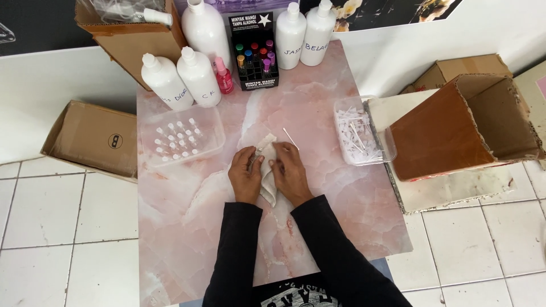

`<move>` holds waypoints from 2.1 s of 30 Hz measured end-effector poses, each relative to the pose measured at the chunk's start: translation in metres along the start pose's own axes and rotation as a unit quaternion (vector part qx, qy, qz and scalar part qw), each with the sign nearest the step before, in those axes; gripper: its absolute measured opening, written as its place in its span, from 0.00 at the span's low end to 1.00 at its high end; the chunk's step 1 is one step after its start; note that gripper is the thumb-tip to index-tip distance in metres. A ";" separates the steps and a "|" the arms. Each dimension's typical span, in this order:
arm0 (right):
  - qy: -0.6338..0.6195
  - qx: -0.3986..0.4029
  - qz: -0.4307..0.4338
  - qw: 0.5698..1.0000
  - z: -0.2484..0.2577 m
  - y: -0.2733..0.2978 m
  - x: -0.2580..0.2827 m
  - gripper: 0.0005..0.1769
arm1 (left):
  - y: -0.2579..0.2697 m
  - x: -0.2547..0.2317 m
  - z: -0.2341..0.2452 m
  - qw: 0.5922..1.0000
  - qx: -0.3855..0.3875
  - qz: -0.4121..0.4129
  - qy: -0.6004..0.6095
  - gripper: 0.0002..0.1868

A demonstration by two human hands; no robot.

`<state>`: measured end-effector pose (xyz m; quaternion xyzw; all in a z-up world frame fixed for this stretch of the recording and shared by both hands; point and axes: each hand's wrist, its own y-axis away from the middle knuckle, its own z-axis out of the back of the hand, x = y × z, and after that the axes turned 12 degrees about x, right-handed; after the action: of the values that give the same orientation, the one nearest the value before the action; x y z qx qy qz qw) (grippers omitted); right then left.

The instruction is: Cleaning a small perfume tester vial or component using a cotton swab and a cloth on a table.

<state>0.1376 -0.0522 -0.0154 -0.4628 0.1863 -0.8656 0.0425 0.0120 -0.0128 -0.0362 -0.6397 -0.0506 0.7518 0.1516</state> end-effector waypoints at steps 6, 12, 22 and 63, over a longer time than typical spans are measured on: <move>0.033 0.051 0.128 0.990 0.005 -0.003 0.004 0.16 | 0.000 0.005 0.003 1.000 -0.003 -0.022 -0.021 0.14; 0.094 0.046 0.084 0.991 -0.002 0.005 -0.009 0.07 | 0.000 0.010 -0.001 0.997 0.007 -0.036 -0.063 0.13; 0.036 0.074 0.060 0.995 0.022 0.012 0.027 0.15 | -0.002 -0.002 0.007 0.999 0.007 -0.009 -0.036 0.11; 0.444 0.017 -0.138 0.885 0.035 -0.073 -0.126 0.06 | -0.012 0.003 -0.031 0.974 0.011 0.018 -0.227 0.14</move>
<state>0.2450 0.0366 -0.0698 -0.0500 0.1053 -0.9808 -0.1564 0.0440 -0.0045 -0.0413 -0.4512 -0.0643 0.8806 0.1295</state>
